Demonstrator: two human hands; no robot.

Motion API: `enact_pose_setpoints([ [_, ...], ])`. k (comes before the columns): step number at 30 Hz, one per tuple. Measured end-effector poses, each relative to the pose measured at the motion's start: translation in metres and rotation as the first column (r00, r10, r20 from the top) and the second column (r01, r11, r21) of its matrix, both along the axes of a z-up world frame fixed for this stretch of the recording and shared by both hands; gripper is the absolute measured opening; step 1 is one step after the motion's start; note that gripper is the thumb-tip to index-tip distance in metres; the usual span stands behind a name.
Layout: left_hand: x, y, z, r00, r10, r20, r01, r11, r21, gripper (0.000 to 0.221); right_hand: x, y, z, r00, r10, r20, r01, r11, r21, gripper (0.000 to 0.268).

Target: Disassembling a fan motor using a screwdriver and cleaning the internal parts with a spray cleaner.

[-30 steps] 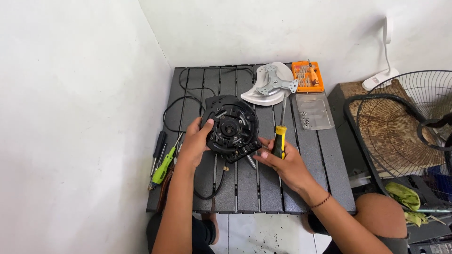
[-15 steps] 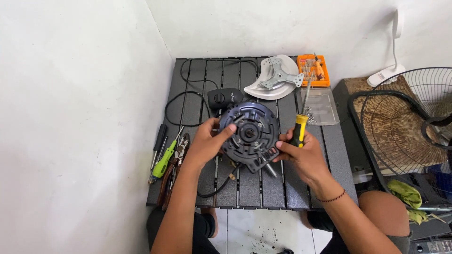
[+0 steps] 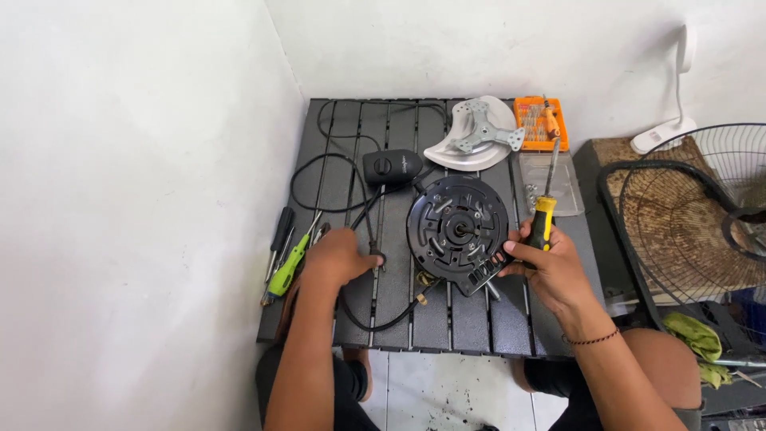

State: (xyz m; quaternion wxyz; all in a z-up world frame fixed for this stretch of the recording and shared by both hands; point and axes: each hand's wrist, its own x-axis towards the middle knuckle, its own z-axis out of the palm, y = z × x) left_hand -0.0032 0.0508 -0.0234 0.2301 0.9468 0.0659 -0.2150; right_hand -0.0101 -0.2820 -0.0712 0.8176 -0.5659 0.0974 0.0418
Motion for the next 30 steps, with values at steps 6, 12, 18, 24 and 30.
enact_pose_setpoints([
  [6,0.004,-0.007,-0.015,0.999,0.018,0.043,-0.018,1.000,-0.020,0.040,-0.002,-0.003,-0.006,0.999,0.023,0.024,-0.023,1.000,0.017,0.030],
  [12,0.042,-0.011,-0.056,0.915,0.102,0.390,-0.059,0.991,-0.121,0.035,-0.004,-0.002,-0.006,0.999,0.034,0.023,-0.034,0.999,0.023,0.030],
  [18,0.014,0.003,0.001,0.879,0.156,0.450,-0.179,0.984,0.010,0.034,-0.005,-0.002,-0.005,1.000,0.021,0.001,-0.021,0.999,0.042,0.029],
  [24,-0.006,0.018,0.018,0.991,0.095,0.096,-0.114,0.969,0.219,0.031,-0.007,0.003,0.002,1.000,0.029,-0.007,-0.028,0.998,0.057,0.028],
  [30,0.013,0.021,-0.024,0.992,0.090,0.088,-0.105,0.977,0.184,0.021,-0.007,0.000,-0.003,0.999,0.042,-0.010,-0.041,0.998,0.054,0.028],
])
